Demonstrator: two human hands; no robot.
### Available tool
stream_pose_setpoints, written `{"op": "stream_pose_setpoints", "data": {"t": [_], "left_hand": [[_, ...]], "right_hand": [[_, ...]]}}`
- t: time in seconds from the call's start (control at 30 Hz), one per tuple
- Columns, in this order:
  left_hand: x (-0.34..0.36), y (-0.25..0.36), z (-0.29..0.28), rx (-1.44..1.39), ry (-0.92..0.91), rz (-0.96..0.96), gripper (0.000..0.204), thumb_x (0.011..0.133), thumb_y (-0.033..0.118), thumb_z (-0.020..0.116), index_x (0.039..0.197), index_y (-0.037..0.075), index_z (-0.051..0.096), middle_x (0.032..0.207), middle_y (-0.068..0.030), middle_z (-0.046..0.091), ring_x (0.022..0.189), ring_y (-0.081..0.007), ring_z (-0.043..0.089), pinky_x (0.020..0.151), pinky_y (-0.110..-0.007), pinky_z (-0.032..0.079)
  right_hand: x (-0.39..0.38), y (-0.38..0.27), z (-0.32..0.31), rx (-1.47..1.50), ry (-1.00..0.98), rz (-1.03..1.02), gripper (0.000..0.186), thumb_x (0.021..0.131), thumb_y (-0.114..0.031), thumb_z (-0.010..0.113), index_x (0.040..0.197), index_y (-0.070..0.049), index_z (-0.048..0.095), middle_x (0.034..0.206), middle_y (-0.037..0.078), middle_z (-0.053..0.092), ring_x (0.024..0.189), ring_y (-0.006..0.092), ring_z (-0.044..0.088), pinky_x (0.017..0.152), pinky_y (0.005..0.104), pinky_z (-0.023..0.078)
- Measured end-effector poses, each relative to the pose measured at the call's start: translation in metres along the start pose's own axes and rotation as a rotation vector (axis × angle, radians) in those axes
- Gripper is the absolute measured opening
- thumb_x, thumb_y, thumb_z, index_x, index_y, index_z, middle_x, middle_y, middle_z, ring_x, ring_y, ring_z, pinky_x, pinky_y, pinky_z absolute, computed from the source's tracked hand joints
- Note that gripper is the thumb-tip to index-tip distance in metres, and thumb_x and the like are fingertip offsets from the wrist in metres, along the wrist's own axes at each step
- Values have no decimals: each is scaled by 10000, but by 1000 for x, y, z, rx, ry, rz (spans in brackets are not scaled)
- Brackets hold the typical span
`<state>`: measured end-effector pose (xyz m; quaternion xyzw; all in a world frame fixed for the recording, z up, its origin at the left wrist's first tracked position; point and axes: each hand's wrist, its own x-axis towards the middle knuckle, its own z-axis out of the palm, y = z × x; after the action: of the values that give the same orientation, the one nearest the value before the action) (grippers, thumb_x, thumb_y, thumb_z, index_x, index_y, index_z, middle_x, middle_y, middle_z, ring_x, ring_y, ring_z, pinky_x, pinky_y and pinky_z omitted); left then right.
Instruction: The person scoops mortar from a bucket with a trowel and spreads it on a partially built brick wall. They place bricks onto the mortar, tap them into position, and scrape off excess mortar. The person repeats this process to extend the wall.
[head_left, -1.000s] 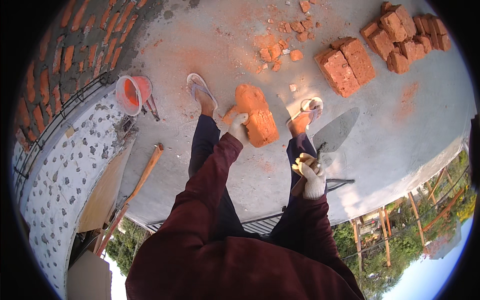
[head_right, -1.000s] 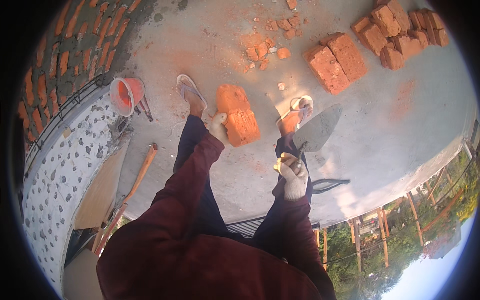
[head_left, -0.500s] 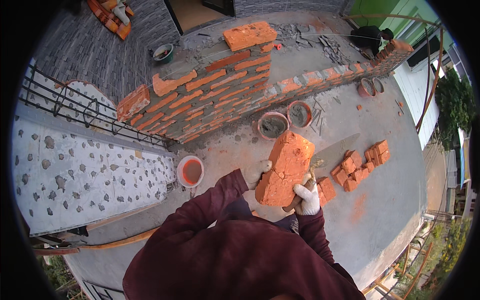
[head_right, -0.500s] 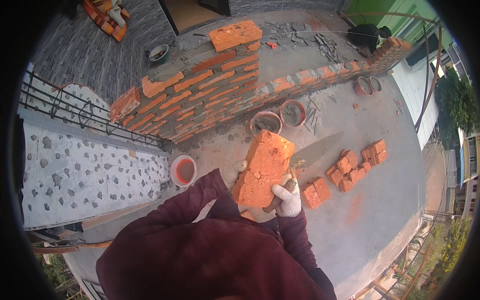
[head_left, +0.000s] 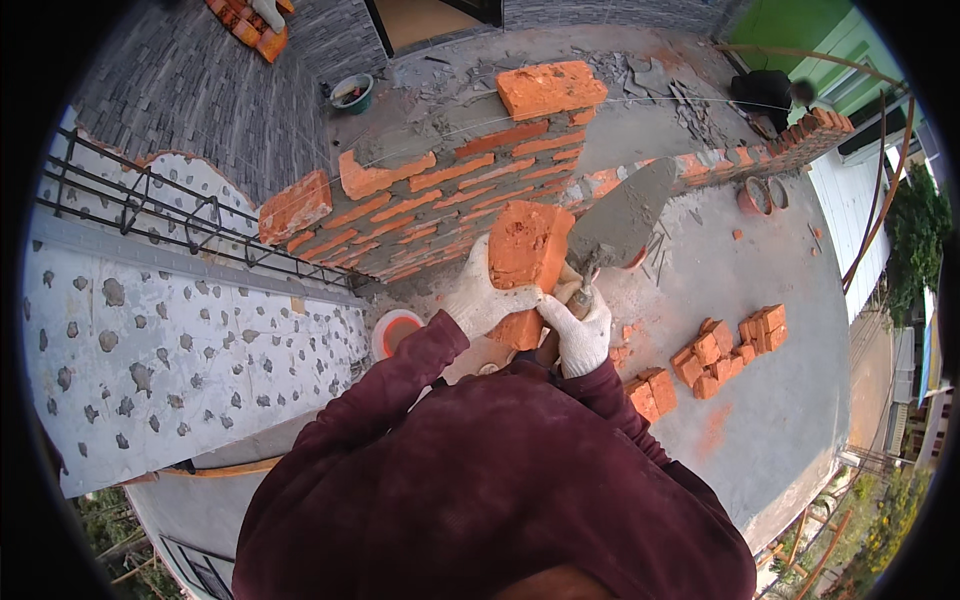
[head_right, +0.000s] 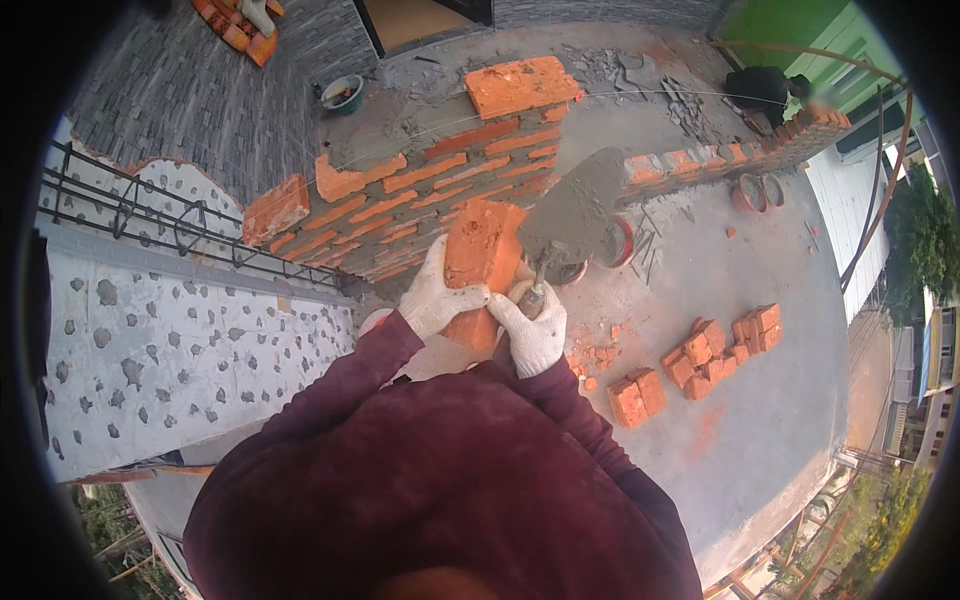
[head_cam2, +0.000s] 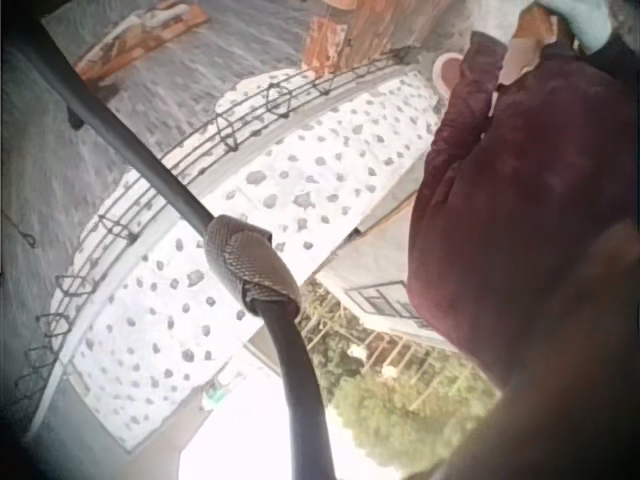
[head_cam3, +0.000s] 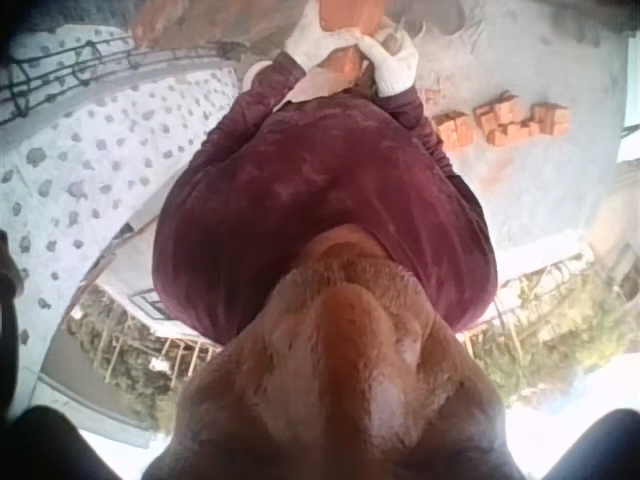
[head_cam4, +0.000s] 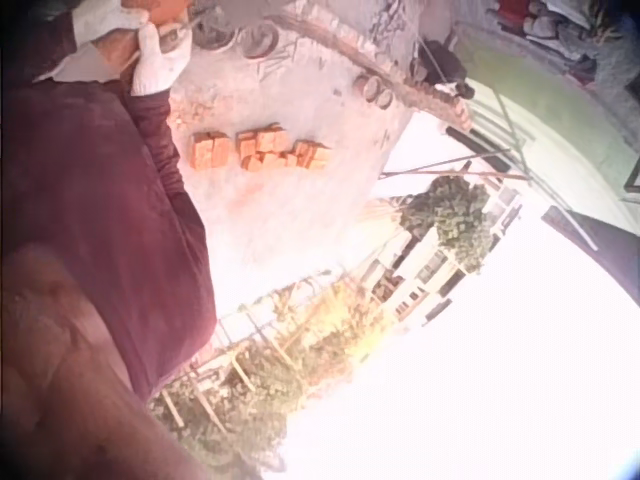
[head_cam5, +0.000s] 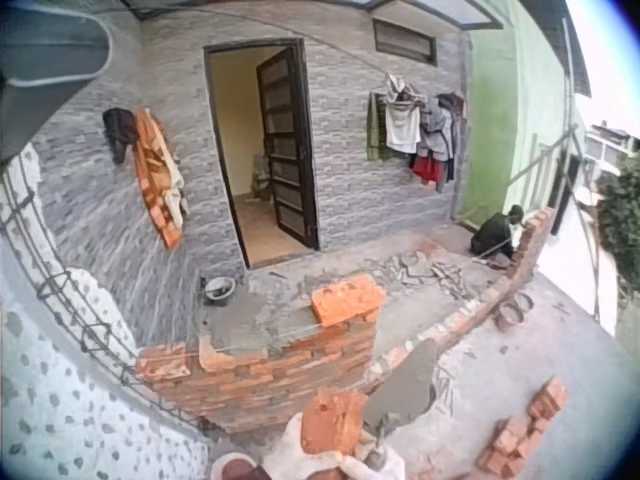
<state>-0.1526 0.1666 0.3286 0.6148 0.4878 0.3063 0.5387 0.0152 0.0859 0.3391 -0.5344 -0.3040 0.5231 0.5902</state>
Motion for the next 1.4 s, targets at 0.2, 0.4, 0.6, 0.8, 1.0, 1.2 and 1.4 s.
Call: {"op": "stream_pose_setpoints", "data": {"t": [0.2,0.4,0.6,0.8,1.0,1.2,1.4], "left_hand": [[32,19,-64,-152,2,-28,1156,714,370,928,1574,-42,275,1489,-224,503,1369,-292,524,1131,-396,441],[118,99,-182,492,-12,306,1343,595,475,959,1616,-30,248,1537,-251,464,1419,-349,481,1180,-408,385],[241,80,-243,975,-154,323,1327,582,556,917,1622,36,277,1396,-247,550,1298,-400,556,1110,-435,449],[283,50,-240,997,-257,335,1307,588,589,885,1621,56,288,1355,-235,565,1240,-396,588,1058,-446,490],[298,44,-237,984,-315,335,1279,608,602,872,1612,54,300,1378,-241,558,1242,-398,595,1049,-453,501],[300,30,-241,966,-331,321,1271,615,591,879,1611,55,300,1355,-231,571,1223,-395,606,1029,-450,513],[295,29,-247,966,-346,317,1284,605,603,891,1612,65,303,1304,-209,583,1186,-388,619,1007,-462,521]], "right_hand": [[52,-43,25,36,-376,103,181,876,-93,780,877,-40,607,990,71,688,886,134,641,774,322,540],[121,-87,16,227,-226,62,157,883,-21,730,961,34,605,1416,251,554,1123,302,691,926,425,617],[133,-35,-36,-51,173,176,411,906,-68,734,1263,86,600,1090,164,702,918,231,724,805,366,635],[69,25,-42,-3,501,312,326,912,-57,708,1187,88,609,1007,162,699,875,254,723,747,359,640],[55,37,-17,-15,640,384,296,906,-50,699,1160,79,618,961,132,684,833,250,718,755,360,636],[79,22,-1,-101,522,401,301,893,-46,716,1149,85,628,959,119,680,801,215,708,737,329,613],[99,16,12,-103,465,428,371,876,-62,745,1174,115,613,938,99,658,804,198,695,747,323,601]]}}
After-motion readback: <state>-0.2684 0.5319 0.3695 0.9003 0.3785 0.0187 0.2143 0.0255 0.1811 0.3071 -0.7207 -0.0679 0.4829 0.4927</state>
